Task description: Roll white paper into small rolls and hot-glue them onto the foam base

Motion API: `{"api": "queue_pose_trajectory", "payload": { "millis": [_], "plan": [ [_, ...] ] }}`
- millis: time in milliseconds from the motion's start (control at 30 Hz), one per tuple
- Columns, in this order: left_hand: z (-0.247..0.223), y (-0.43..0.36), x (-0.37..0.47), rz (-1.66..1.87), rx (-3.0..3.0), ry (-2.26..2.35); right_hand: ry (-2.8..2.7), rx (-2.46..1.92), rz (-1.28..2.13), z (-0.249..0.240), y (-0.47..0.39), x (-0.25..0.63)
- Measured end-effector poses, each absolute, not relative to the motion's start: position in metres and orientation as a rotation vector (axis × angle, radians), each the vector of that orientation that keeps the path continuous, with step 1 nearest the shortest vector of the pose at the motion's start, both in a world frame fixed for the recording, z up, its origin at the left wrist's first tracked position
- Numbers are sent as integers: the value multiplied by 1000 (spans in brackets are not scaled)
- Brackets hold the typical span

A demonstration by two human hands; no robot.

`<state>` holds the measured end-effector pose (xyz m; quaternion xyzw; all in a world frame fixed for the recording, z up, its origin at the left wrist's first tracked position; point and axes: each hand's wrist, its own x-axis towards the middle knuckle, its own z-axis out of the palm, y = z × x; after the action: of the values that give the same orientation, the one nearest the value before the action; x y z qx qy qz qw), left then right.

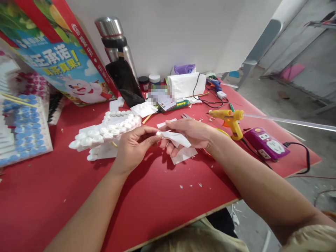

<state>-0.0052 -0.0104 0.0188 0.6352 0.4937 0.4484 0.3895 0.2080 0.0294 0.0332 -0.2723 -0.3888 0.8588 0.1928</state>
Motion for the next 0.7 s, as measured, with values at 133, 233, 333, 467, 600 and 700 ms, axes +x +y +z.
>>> {"api": "queue_pose_trajectory", "payload": {
  "millis": [133,233,333,467,600,700],
  "plan": [
    [17,-11,-5,1115,1589,1243,-1112,-787,2320,34,23,207],
    [17,-11,-3,1123,1540,1259,-1205,-757,2281,31,23,207],
    [16,-11,-1,1132,1463,1233,-1338,-790,2096,27,25,207],
    [15,-11,0,1152,1393,1208,-1601,-1006,1725,31,22,203],
    [14,-11,2,1167,1337,1216,-1754,-1194,1393,37,15,198],
    [14,-12,4,1189,1324,1235,-1799,-1253,1200,35,11,194]
  ]
}}
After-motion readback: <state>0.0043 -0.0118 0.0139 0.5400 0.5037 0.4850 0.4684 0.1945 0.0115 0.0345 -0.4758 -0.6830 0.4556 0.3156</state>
